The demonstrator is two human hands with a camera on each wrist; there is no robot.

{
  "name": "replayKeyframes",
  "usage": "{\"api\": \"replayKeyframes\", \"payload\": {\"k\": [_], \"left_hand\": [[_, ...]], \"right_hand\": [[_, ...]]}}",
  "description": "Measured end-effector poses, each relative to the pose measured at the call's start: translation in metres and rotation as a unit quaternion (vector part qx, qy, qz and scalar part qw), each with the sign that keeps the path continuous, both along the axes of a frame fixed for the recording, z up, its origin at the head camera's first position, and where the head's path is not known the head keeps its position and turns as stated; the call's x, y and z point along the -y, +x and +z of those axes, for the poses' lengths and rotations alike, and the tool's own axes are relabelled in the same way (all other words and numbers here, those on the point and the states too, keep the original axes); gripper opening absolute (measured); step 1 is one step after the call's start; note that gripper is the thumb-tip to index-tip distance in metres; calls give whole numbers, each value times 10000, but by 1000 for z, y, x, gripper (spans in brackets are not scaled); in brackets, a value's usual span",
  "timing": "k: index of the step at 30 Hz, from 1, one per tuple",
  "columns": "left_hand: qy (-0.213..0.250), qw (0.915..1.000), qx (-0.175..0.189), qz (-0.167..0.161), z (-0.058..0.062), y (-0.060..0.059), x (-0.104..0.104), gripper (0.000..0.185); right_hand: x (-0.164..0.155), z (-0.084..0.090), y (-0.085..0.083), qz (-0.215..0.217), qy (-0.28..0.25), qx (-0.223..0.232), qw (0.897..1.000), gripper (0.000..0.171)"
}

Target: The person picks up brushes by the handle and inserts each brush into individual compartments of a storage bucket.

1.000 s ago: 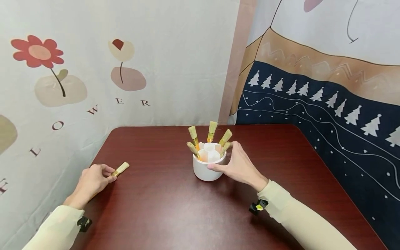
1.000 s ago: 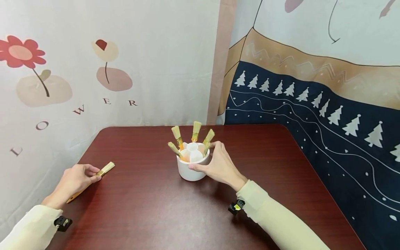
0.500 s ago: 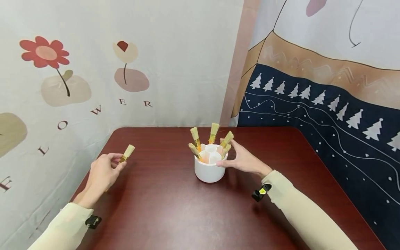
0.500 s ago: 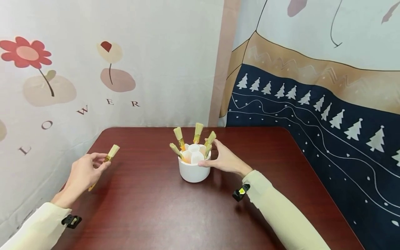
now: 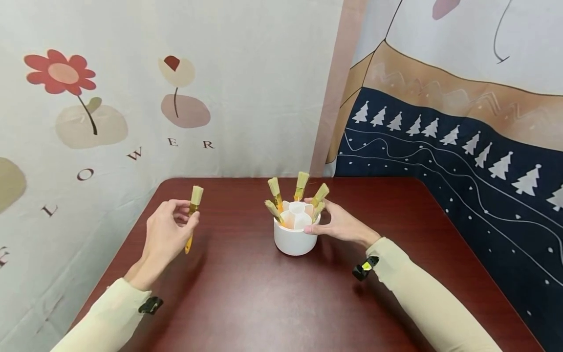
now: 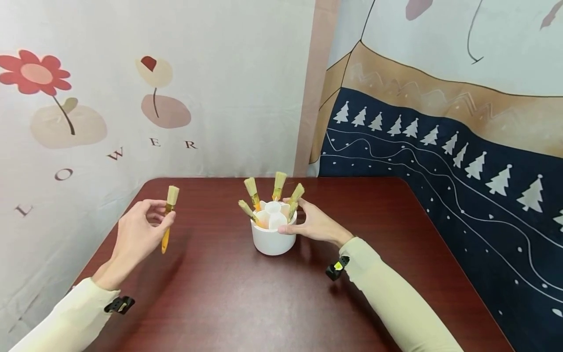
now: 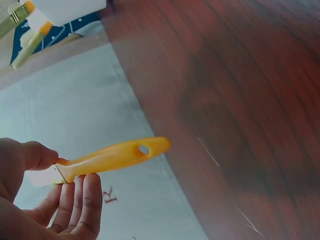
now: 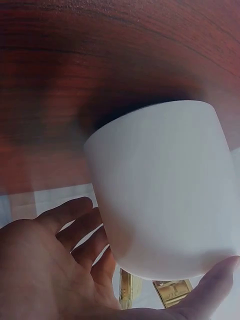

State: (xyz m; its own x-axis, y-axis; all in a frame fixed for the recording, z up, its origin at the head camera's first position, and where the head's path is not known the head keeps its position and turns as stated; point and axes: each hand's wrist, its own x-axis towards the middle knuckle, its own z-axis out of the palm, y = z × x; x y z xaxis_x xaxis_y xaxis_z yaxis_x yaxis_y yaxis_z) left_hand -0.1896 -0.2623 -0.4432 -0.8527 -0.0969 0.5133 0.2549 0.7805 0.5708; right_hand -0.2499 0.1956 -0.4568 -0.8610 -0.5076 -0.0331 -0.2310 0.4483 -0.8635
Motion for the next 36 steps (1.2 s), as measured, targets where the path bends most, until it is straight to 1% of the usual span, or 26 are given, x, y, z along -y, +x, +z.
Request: {"api": "replayKeyframes", "payload": {"k": [5,11,14,21,25,29,36], "left_hand": [[264,9996,-57,-32,4,0,-14,30],[486,9987,-108,-40,7,-2,-26,30],[629,9978,-167,-86,9,-3,-33,29],[925,9949,-315,-269,17,-5,-49,29],[997,9932,-433,-411,20,-6,-57,31],[1103,9908,-528,-576,21,-7,-65,32],[1219,9878,-573,-778,24,-6,-81,33]], "right_hand": [[1,-1,1,-85,2,8,10000,99],[2,-6,1,-137,-22,-88,9999,100],[3,-7,3,-244,47,-160,9996,101],[8,-5,9,-616,300,-283,9972,106],[12,-4,11,-722,265,-402,9962,105],[16,-5,13,-801,269,-555,9949,101],[20,-5,18,-958,203,-597,9934,99]]}}
